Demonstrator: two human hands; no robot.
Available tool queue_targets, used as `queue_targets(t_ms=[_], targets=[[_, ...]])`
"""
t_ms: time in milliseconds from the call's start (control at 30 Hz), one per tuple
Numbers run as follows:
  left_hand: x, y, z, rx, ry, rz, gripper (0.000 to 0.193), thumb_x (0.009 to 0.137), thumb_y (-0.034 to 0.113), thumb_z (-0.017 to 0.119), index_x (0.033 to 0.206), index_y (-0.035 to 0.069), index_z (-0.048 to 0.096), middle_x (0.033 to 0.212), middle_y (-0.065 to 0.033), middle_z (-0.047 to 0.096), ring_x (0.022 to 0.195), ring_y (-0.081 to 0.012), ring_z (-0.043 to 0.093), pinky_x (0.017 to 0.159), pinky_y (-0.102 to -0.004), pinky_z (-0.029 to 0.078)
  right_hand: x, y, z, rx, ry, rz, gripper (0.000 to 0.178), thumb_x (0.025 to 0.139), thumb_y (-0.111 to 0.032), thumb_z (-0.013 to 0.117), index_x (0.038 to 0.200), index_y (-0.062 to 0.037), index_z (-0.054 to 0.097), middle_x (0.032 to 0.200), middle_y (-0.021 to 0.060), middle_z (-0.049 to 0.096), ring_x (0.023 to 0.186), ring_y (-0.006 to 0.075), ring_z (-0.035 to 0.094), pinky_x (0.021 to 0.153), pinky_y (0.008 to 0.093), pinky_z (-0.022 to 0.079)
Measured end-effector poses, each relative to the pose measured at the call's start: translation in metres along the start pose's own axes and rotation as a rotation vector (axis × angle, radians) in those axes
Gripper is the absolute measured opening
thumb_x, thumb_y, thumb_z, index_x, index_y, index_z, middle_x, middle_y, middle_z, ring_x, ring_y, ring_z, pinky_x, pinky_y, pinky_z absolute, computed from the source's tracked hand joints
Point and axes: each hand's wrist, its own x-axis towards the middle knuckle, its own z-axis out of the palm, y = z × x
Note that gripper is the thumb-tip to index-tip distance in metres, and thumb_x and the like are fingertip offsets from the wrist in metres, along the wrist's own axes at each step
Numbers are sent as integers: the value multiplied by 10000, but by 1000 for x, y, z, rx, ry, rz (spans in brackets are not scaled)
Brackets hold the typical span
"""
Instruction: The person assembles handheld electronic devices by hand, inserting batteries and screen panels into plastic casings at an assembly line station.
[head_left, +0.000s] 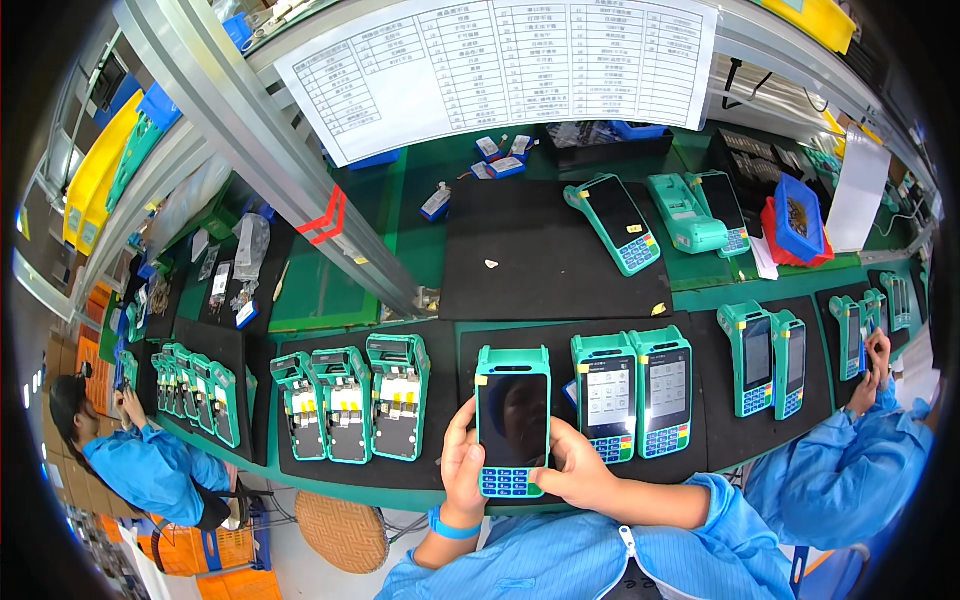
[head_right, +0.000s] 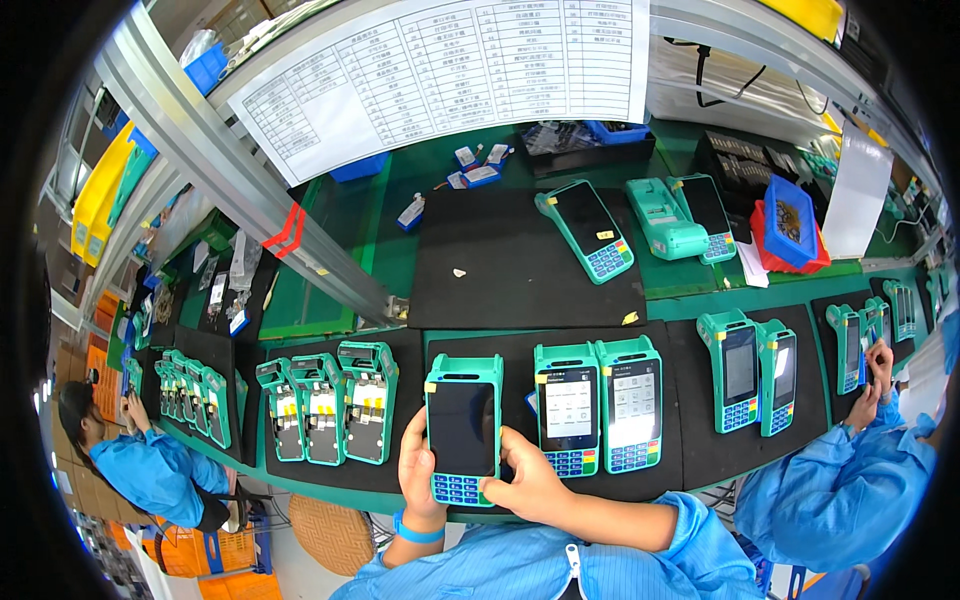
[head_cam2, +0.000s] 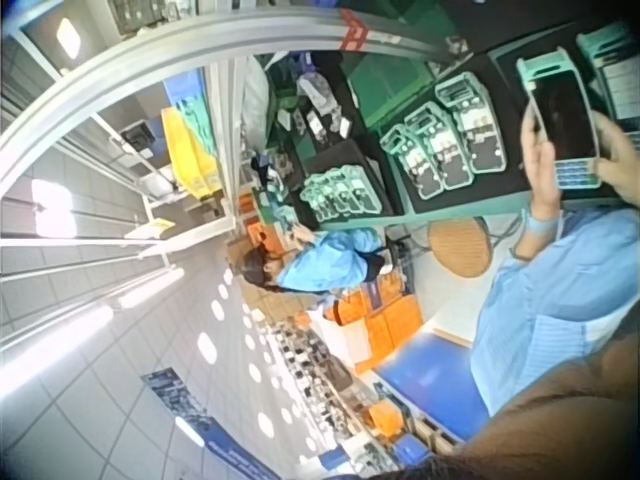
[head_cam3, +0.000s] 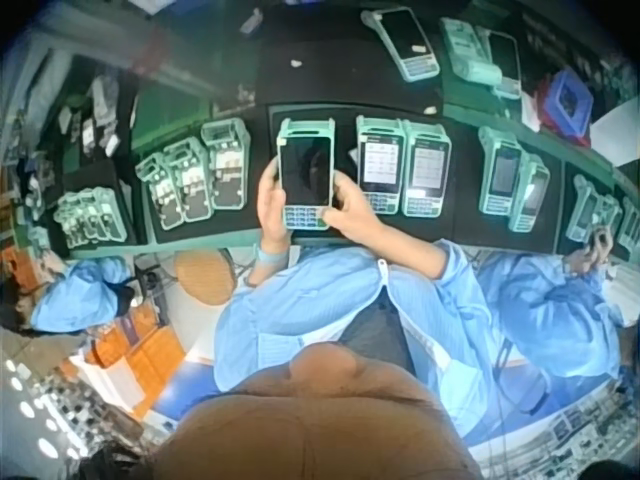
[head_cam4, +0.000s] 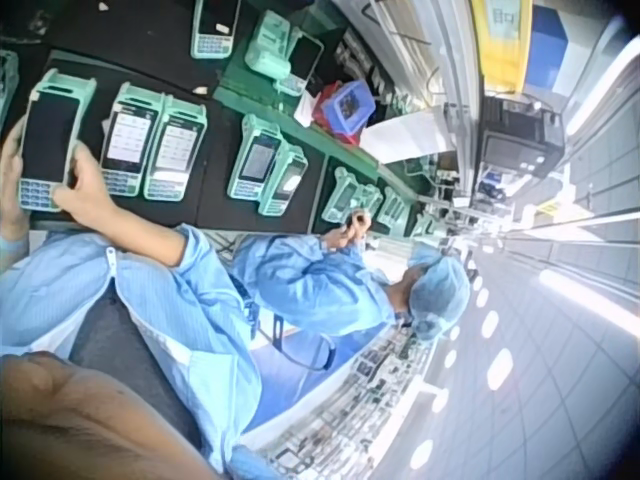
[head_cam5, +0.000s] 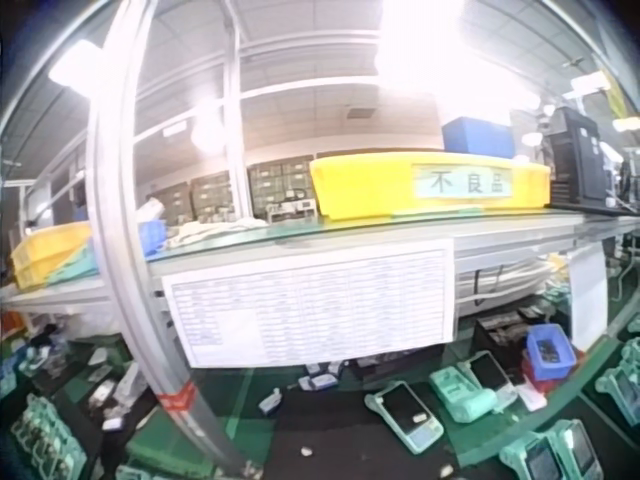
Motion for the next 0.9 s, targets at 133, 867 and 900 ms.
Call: queue_targets(t_ms=[133,867,900], targets=[[0,0,1,-13,12,10,670,952,240,514,1456,-77,207,1309,-228,533,1164,-226,565,995,-335,431,0,0,0,17,-5,6,555,762,5,622,1287,20,442,1161,87,556,1124,171,523,1001,333,406],[-1,-1,0,20,2,-2,655,961,251,499,1452,-79,218,1315,-241,525,1180,-243,557,1002,-354,428,0,5,-2,23,-24,-16,568,769,1,623,1303,21,433,1183,84,546,1134,158,504,1009,330,392],[-1,-1,-1,27,-1,-1,656,961,252,499,1452,-79,219,1314,-240,526,1179,-242,557,1000,-353,429,0,4,-2,26,-21,-14,574,769,0,624,1309,20,430,1186,84,545,1135,159,503,1010,331,392]])
